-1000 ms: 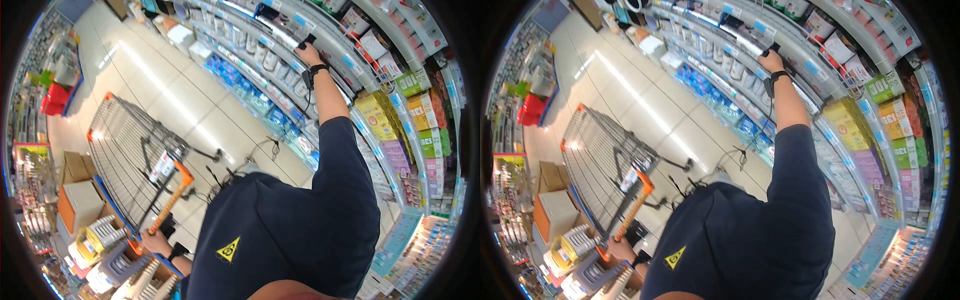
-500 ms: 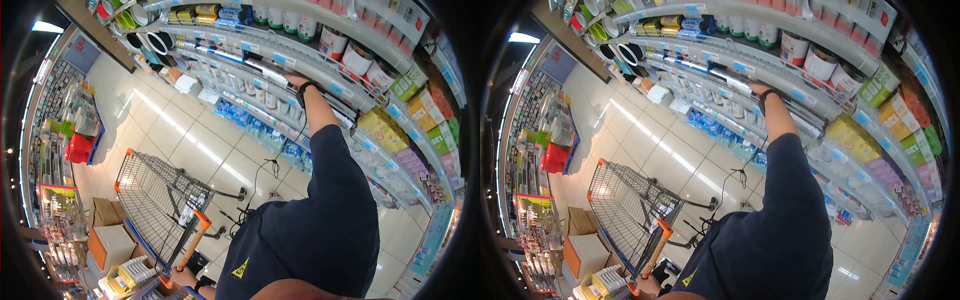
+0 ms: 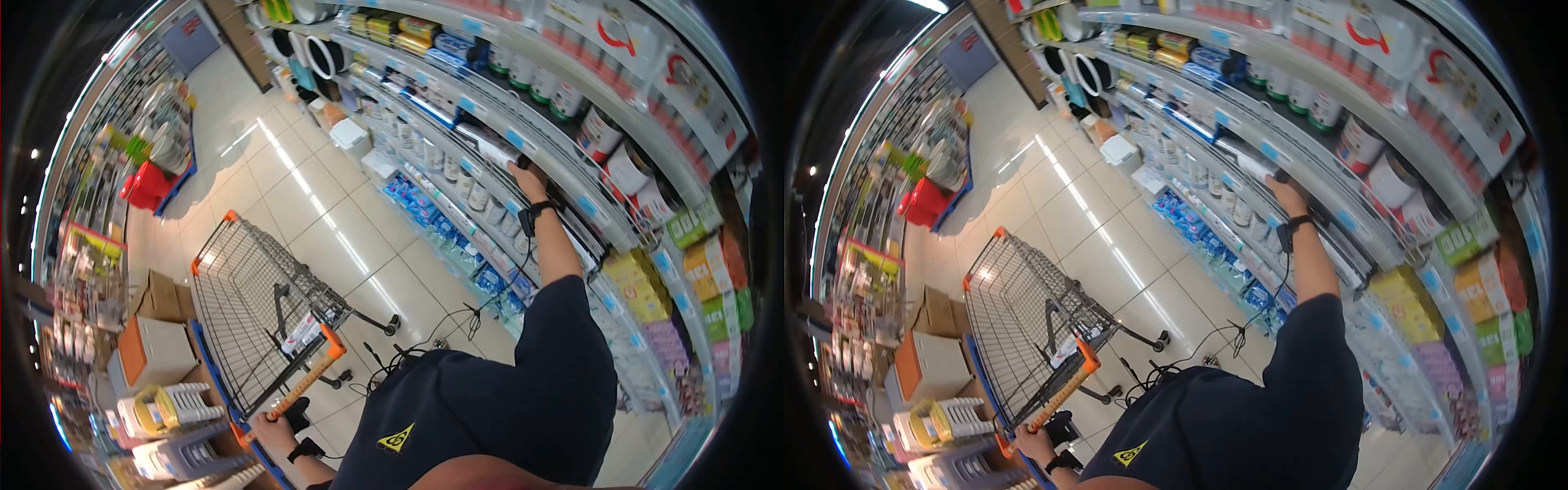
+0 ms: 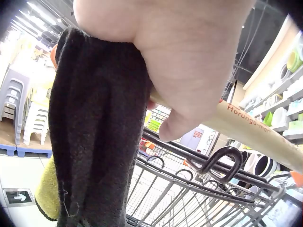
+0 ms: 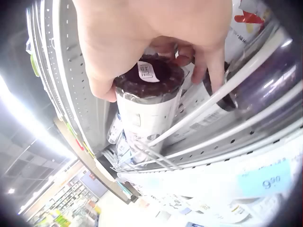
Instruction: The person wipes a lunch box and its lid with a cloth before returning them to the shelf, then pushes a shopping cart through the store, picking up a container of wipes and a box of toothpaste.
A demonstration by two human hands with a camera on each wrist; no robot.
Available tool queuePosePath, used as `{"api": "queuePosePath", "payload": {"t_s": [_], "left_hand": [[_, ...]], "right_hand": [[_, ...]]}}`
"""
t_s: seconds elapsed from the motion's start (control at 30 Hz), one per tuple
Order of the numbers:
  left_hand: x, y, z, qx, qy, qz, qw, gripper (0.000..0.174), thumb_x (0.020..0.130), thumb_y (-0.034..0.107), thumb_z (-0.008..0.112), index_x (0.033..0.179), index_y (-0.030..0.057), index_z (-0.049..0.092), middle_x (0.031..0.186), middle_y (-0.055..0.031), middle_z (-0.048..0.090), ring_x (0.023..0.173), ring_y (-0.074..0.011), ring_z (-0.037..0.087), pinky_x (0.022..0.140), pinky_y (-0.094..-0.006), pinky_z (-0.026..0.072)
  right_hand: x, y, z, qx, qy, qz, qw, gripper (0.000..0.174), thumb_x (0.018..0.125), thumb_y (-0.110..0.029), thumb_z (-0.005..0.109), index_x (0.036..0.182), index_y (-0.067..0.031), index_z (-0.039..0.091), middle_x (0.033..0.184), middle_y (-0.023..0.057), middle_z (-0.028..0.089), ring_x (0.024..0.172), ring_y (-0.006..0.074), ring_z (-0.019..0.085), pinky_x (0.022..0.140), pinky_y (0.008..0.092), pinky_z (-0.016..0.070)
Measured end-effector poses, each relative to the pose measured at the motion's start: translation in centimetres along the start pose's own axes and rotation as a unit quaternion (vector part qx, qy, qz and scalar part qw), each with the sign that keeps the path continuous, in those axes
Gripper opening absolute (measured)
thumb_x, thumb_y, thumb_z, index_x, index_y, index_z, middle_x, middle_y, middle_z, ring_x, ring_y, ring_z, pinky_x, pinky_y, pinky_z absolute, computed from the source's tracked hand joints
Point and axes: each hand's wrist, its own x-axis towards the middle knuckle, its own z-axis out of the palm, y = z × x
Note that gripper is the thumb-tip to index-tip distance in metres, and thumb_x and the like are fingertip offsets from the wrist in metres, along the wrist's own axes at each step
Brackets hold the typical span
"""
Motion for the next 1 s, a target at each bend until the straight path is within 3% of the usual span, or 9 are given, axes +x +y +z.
{"api": "queuePosePath", "payload": {"t_s": [0.1, 0.17, 0.2, 0.3, 0.43, 0.7, 0.77, 0.9, 1.0], "left_hand": [[0.1, 1.5, -0.9, -0.009, -0.01, -0.03, 0.999, 0.017, 0.068, 0.01, 0.07, 0.081, 0.0031, 0.061, 0.086, -0.0159, 0.058, 0.087, -0.0415, 0.057, 0.076, -0.0511, 0.044], [0.0, 2.2, -1.1, -0.007, 0.008, -0.036, 0.999, 0.017, 0.069, 0.01, 0.071, 0.081, 0.0037, 0.06, 0.086, -0.0154, 0.058, 0.087, -0.0407, 0.057, 0.076, -0.0512, 0.0439], [0.0, 2.2, -1.0, -0.016, 0.017, -0.031, 0.999, 0.017, 0.068, 0.01, 0.071, 0.08, 0.0042, 0.06, 0.086, -0.0149, 0.058, 0.087, -0.0405, 0.057, 0.077, -0.051, 0.044], [0.0, 1.4, -0.2, -0.01, 0.013, -0.034, 0.999, 0.017, 0.067, 0.009, 0.07, 0.081, 0.0047, 0.061, 0.087, -0.0151, 0.058, 0.088, -0.0402, 0.057, 0.077, -0.0505, 0.0446], [0.0, 1.2, 0.3, -0.023, 0.005, -0.049, 0.999, 0.017, 0.067, 0.008, 0.068, 0.082, 0.0047, 0.061, 0.09, -0.015, 0.058, 0.089, -0.0398, 0.057, 0.078, -0.0501, 0.0454], [-0.3, -0.3, 1.6, -0.022, -0.028, -0.057, 0.998, 0.034, 0.066, 0.015, 0.077, 0.097, 0.0075, 0.068, 0.102, -0.0117, 0.063, 0.1, -0.0364, 0.059, 0.089, -0.046, 0.0483], [-0.5, -0.7, 1.8, -0.008, -0.036, -0.062, 0.997, 0.041, 0.065, 0.017, 0.08, 0.104, 0.0108, 0.069, 0.105, -0.0103, 0.064, 0.102, -0.0338, 0.06, 0.089, -0.0448, 0.0494], [-0.2, -0.1, 1.7, -0.032, 0.007, -0.066, 0.997, 0.029, 0.063, 0.017, 0.079, 0.089, 0.0132, 0.066, 0.095, -0.0048, 0.062, 0.091, -0.0327, 0.061, 0.077, -0.0441, 0.0513], [-0.2, 0.2, 1.2, -0.071, 0.037, -0.074, 0.994, 0.022, 0.065, 0.014, 0.073, 0.086, 0.0143, 0.065, 0.089, -0.0038, 0.06, 0.087, -0.0311, 0.058, 0.075, -0.0423, 0.0499]], "right_hand": [[0.8, 1.2, 1.8, 0.066, 0.004, -0.012, 0.998, 0.081, 0.078, -0.04, 0.082, 0.141, -0.0002, 0.05, 0.139, 0.0245, 0.055, 0.125, 0.0404, 0.056, 0.102, 0.0439, 0.0479], [0.3, 0.0, 2.2, 0.384, -0.071, 0.217, 0.895, 0.07, 0.081, -0.027, 0.084, 0.138, -0.0033, 0.053, 0.13, 0.0178, 0.059, 0.113, 0.0294, 0.062, 0.08, 0.0371, 0.0599], [0.0, -0.5, 2.2, 0.422, -0.027, 0.205, 0.882, 0.06, 0.083, -0.02, 0.083, 0.134, -0.0032, 0.056, 0.124, 0.0117, 0.059, 0.106, 0.0197, 0.063, 0.066, 0.0275, 0.0615], [-1.0, 1.8, 3.3, 0.511, 0.045, 0.181, 0.839, 0.048, 0.087, -0.021, 0.079, 0.118, 0.011, 0.061, 0.113, 0.0135, 0.065, 0.097, 0.0236, 0.068, 0.074, 0.0375, 0.066], [-6.7, 0.0, 1.6, 0.588, -0.051, 0.184, 0.786, 0.041, 0.096, -0.029, 0.066, 0.126, -0.0013, 0.057, 0.112, 0.014, 0.069, 0.089, 0.0287, 0.073, 0.07, 0.0365, 0.0643], [-18.7, -16.3, 7.7, 0.488, -0.367, 0.098, 0.786, 0.041, 0.096, -0.019, 0.065, 0.129, 0.0013, 0.05, 0.116, 0.0154, 0.067, 0.089, 0.0275, 0.073, 0.069, 0.0379, 0.0644], [-22.1, -21.2, 10.5, 0.501, -0.45, 0.05, 0.738, 0.046, 0.092, -0.014, 0.071, 0.128, 0.0026, 0.047, 0.114, 0.0162, 0.065, 0.092, 0.0261, 0.072, 0.069, 0.0345, 0.0643], [-28.8, -28.4, 16.1, 0.392, -0.57, 0.025, 0.722, 0.049, 0.089, -0.016, 0.075, 0.127, 0.0025, 0.049, 0.114, 0.0142, 0.065, 0.093, 0.0233, 0.07, 0.071, 0.0353, 0.0644], [-32.9, -32.3, 17.8, 0.238, -0.509, -0.2, 0.802, 0.06, 0.077, -0.033, 0.085, 0.118, 0.0017, 0.057, 0.107, 0.0136, 0.068, 0.091, 0.0209, 0.071, 0.073, 0.0347, 0.059]]}}
